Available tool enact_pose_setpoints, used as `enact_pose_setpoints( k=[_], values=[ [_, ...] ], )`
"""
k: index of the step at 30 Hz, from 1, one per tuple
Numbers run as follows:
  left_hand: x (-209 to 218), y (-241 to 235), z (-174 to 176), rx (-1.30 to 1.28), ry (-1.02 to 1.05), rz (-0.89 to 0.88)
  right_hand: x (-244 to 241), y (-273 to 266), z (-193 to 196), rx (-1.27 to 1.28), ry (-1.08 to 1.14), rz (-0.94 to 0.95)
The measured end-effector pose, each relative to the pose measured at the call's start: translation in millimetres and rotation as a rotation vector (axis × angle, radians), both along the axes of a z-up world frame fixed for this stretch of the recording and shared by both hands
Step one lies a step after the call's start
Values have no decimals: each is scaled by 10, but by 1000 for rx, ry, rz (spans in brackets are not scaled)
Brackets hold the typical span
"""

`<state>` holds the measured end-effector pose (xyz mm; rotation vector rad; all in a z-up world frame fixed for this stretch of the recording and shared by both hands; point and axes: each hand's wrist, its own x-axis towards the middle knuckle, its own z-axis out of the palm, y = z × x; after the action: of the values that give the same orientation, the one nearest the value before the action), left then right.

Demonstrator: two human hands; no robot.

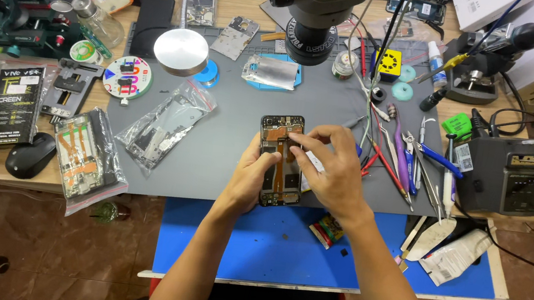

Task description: The person removes a smartphone from a plastic bag, connects a USB cable to it, and then uses red and black alligator clips to connect to the phone's battery terminals. The person holds the phone and clips throughout the process.

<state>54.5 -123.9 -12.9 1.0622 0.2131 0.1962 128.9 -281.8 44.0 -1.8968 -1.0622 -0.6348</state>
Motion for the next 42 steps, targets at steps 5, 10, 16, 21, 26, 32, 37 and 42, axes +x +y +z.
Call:
enact_pose_setpoints(
  k=[5, 10, 16, 21, 26, 32, 37, 42],
  values=[
    [8, -103, 17, 65, -16, 17, 14, 24, -14, 1, -55, -23],
    [-56, -98, 205, 175, -40, 50, -84, 67, 9, 228, 419, 78],
    [-127, 18, 353, 267, -129, 138, -164, 262, 8, 363, 1074, 427],
    [-207, 155, 356, 404, -166, 219, -248, 463, -25, 335, 1017, 427],
    [-322, 234, 523, 432, -183, 236, -282, 636, 16, 344, 1065, 394],
    [-407, 418, 376, 409, -164, 198, -368, 835, 196, 296, 1089, 376],
    [-435, 482, 400, 469, -105, 202, -371, 941, 159, 298, 1117, 364],
    [-384, 483, 536, 399, -64, 181, -338, 956, 178, 253, 1095, 399]
  ],
)
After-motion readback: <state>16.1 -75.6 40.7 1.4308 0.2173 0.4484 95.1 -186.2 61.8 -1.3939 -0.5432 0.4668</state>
